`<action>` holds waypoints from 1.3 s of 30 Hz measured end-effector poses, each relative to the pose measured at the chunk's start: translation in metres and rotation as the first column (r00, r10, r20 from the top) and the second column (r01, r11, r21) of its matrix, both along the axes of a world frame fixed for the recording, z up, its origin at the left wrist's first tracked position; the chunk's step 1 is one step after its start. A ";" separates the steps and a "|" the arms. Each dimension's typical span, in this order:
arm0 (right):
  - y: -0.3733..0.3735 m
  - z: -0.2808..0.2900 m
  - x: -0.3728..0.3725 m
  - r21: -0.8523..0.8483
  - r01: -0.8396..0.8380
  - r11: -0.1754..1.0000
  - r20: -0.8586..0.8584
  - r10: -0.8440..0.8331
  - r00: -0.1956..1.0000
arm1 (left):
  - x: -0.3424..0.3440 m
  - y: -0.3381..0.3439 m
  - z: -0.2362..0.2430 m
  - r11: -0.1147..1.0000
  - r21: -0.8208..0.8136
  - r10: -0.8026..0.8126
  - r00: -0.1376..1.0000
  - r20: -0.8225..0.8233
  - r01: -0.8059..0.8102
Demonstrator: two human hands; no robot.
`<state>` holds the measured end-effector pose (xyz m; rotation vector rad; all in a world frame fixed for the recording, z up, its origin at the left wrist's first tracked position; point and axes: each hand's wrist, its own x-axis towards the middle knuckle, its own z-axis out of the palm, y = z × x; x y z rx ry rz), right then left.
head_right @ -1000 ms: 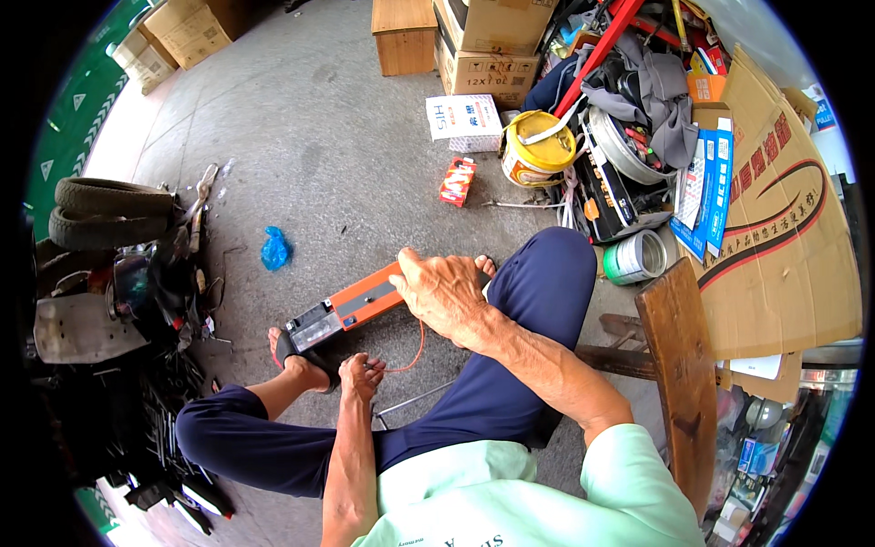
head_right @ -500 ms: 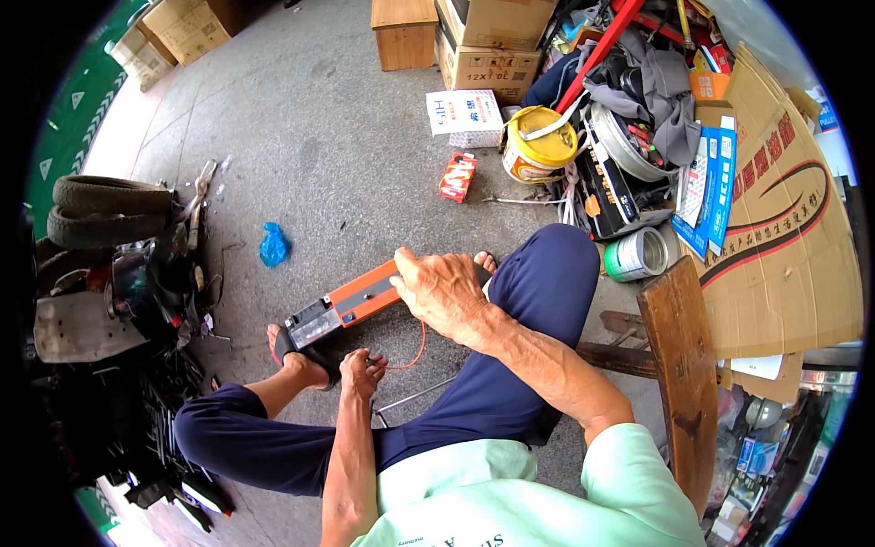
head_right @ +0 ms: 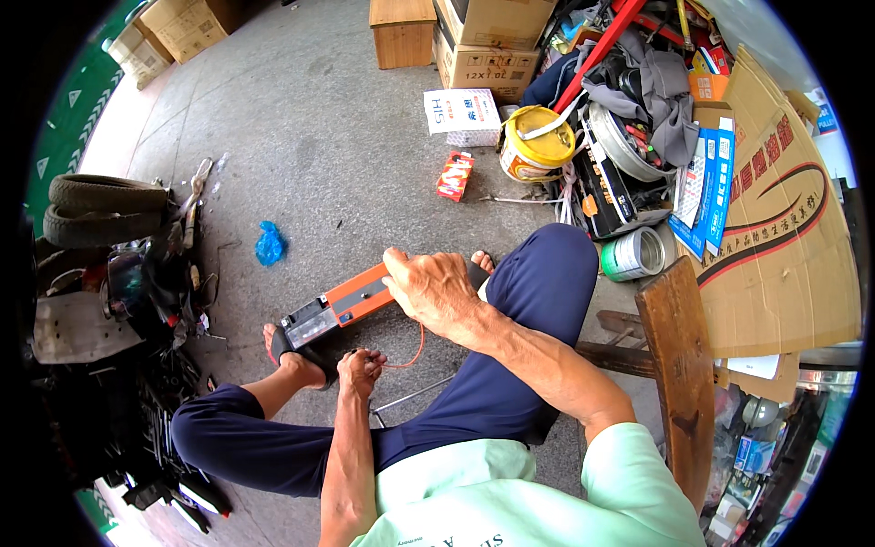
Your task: The person sits on the floor and uses a screwdriver to remove screws from an orange and black electronic device. They then use a red wire to test connections on the device.
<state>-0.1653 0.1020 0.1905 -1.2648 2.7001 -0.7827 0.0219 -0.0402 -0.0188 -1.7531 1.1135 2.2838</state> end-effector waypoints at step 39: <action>0.001 -0.001 0.000 -0.016 -0.012 1.000 0.031 0.013 0.999 | -0.004 0.000 0.011 0.980 0.190 0.054 0.999 -0.001 -0.053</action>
